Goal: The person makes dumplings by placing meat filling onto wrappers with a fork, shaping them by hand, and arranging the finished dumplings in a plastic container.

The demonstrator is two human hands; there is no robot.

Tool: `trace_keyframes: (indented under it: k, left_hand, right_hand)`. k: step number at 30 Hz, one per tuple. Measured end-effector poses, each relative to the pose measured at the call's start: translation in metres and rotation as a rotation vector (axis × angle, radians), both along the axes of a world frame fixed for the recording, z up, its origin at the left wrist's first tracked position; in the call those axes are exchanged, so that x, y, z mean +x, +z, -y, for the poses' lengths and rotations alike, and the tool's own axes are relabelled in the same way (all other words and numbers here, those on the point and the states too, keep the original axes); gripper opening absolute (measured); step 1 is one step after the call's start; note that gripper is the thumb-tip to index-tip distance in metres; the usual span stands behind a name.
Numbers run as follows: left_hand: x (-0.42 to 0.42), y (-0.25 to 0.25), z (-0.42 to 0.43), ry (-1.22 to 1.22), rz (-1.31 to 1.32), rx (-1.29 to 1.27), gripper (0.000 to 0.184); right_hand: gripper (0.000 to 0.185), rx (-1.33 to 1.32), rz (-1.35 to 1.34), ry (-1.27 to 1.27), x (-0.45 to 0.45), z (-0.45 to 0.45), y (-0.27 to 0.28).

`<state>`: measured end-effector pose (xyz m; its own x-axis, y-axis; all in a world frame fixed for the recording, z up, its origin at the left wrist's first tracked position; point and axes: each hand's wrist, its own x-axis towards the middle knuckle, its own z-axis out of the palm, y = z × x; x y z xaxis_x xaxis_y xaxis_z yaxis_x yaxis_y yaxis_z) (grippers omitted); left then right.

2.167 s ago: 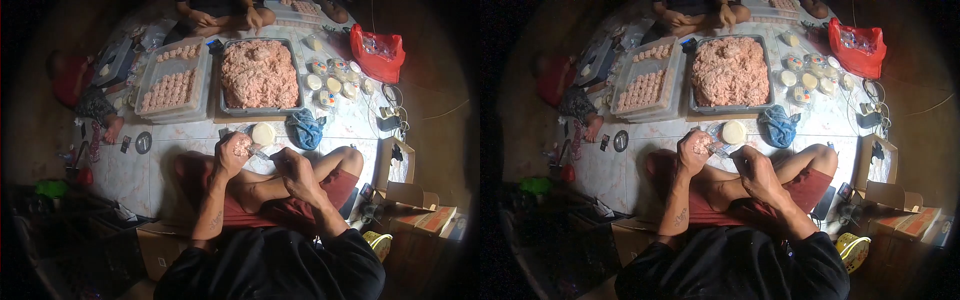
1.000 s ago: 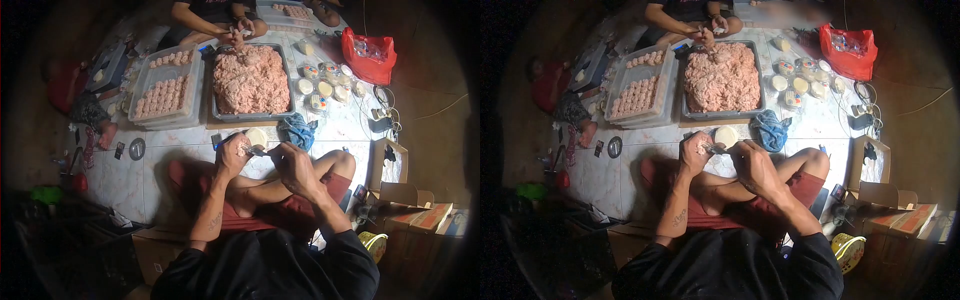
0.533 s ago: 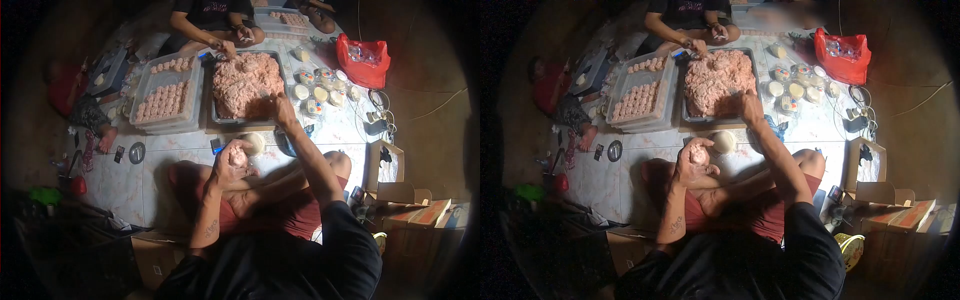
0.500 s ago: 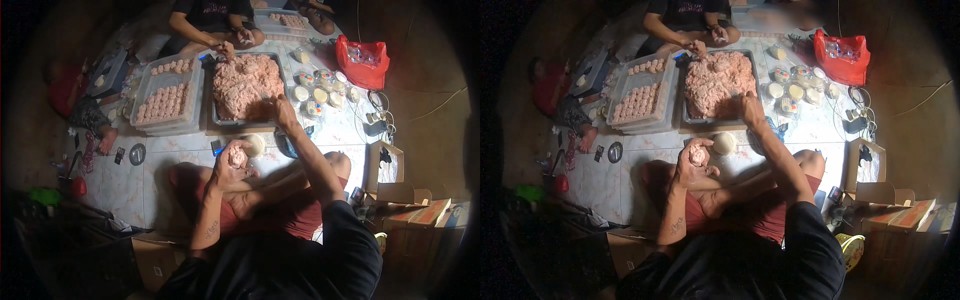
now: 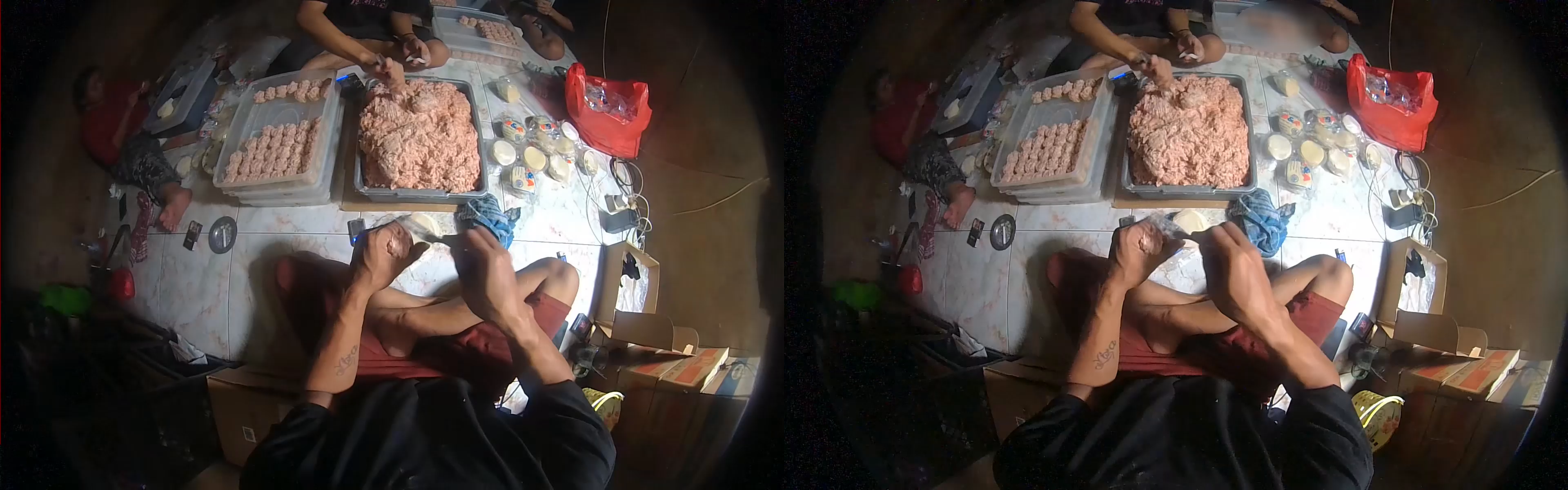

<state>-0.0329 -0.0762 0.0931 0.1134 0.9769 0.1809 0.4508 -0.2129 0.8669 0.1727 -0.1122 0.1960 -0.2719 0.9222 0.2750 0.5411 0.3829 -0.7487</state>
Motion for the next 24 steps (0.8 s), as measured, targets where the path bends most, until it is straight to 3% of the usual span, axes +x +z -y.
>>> trace_keyframes:
  k: [1,2,3,4,6,9,10,11,13,15,17,19,20,21,22,24]
  left_hand:
    - [0.001,0.0,0.0,0.053,-0.003,0.05,0.03]
    - [0.002,0.025,0.005,-0.042,0.133,0.035,0.033]
    - [-0.004,0.033,0.003,-0.103,0.143,0.258,0.037]
    - [-0.013,0.034,0.006,-0.128,0.301,0.124,0.037]
    - [-0.018,0.034,0.009,-0.172,0.339,0.172,0.035]
    - [-0.012,0.007,0.004,-0.092,0.113,0.064,0.033]
    - [-0.009,-0.006,0.005,0.036,0.098,0.154,0.032]
    - [-0.008,0.011,0.005,0.042,0.258,-0.002,0.031]
    - [-0.018,0.048,0.019,-0.105,0.551,-0.064,0.03]
    - [-0.044,0.015,0.016,-0.198,0.391,-0.199,0.035]
    - [-0.027,0.025,0.018,-0.192,0.445,-0.281,0.037]
    - [-0.018,0.03,0.015,-0.206,0.591,-0.183,0.04]
    - [-0.031,0.02,0.013,-0.234,0.521,0.008,0.033]
    - [-0.03,0.012,0.012,-0.208,0.526,0.008,0.033]
    - [-0.027,0.004,0.011,-0.27,0.572,0.029,0.03]
    - [-0.021,-0.007,0.013,-0.163,0.429,0.172,0.027]
  right_hand:
    - [0.014,-0.001,0.0,0.0,0.001,0.002,0.001]
    - [0.014,0.004,0.005,0.064,0.001,0.003,0.003]
    - [0.013,0.017,0.01,0.132,0.0,0.002,0.007]
    - [0.014,-0.059,-0.073,0.065,0.0,0.008,0.013]
    - [0.014,-0.051,-0.062,0.053,-0.003,0.006,0.012]
    - [0.01,-0.061,-0.083,0.139,-0.01,0.0,-0.014]
    - [0.009,-0.025,-0.058,0.102,-0.01,0.001,-0.007]
    - [0.009,0.019,-0.028,0.066,-0.007,0.003,0.002]
    - [0.017,-0.06,-0.147,-0.019,0.002,0.01,0.012]
    - [0.02,-0.012,-0.198,-0.005,0.001,0.012,0.002]
    - [0.021,-0.105,-0.082,0.142,-0.007,0.007,-0.001]
    - [0.021,-0.037,-0.1,0.065,-0.01,0.009,0.002]
    - [0.019,-0.06,-0.14,0.011,-0.004,0.01,0.0]
    - [0.017,-0.097,-0.184,-0.036,0.002,0.013,-0.004]
    - [0.012,0.025,-0.094,-0.026,-0.002,0.009,0.001]
    - [0.008,0.0,-0.03,0.1,-0.015,0.0,-0.007]
